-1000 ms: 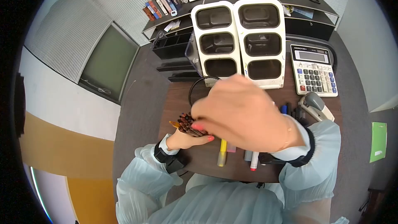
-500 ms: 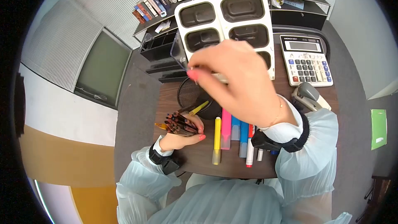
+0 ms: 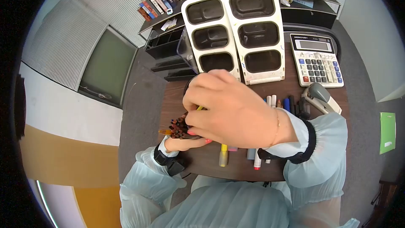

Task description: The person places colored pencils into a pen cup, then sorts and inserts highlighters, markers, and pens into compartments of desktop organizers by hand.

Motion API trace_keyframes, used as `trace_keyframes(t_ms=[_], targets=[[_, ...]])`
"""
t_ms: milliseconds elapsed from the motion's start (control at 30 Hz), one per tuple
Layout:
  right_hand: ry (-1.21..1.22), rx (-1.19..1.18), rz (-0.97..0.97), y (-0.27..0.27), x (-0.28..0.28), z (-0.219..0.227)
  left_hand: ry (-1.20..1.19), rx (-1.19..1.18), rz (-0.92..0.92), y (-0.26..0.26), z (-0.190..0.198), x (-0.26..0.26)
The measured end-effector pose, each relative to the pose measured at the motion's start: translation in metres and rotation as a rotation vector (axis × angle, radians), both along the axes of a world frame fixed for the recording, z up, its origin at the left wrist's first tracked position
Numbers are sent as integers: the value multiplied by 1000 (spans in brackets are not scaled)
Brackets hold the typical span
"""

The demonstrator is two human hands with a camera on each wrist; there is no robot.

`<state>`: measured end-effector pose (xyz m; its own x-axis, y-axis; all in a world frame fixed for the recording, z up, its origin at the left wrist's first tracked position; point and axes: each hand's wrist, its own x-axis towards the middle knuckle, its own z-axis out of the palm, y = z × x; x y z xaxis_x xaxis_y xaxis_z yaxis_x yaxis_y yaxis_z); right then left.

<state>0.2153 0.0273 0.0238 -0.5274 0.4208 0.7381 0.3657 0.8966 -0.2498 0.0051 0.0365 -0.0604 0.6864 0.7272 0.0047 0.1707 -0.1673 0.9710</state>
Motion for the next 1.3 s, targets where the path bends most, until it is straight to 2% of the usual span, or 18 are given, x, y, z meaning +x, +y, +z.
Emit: trace_keyframes(t_ms=[100, 167, 233, 300, 367, 400, 467, 633, 700, 767, 833, 867, 1067, 1133, 1200, 1233, 1267, 1300], targets=[[124, -47, 5, -7, 19, 27, -65, -34, -22, 2, -10, -3], [388, -8, -57, -12, 34, 35, -110, -97, -35, 3, -12, -3], [674, 6, -75, -12, 42, 29, -93, -2, -91, 6, -6, -2], [668, -16, -147, -11, 39, 28, -106, -12, -88, 5, -3, 0], [411, 9, -194, 1, 35, 21, -118, -21, -86, 4, -2, 1], [413, -87, -270, 4, 25, 17, -104, -39, -76, 4, -2, 1], [126, 8, -301, 16, 19, 7, -86, -56, -65, 4, -1, 0], [147, 29, -205, 8, 5, 2, -90, -73, -46, 2, -4, -1], [4, -92, 34, 0, 2, 0, -73, -19, -54, 3, -3, -2], [-52, -121, 42, -4, 0, -5, -54, 33, -64, 3, -1, -2], [-130, -135, 51, -5, -2, -7, -101, -79, -50, 3, 0, -3], [-130, -135, 53, -6, -3, -8, -37, 40, -31, 2, -3, -3], [-203, -60, 71, -8, -4, -6, 37, 188, -78, 3, 0, -3], [36, -33, 121, -6, -2, 3, 59, 169, -77, 3, -5, -7], [146, -158, 114, -11, 20, 29, 79, 147, -78, 5, -7, -7], [397, -280, 71, -19, 26, 30, 8, 171, -104, 8, -7, -4], [447, -89, -11, -17, 35, 33, -64, 197, -129, 9, -7, -3], [642, -107, 32, -17, 37, 31, -65, 198, -128, 9, -7, -2]])
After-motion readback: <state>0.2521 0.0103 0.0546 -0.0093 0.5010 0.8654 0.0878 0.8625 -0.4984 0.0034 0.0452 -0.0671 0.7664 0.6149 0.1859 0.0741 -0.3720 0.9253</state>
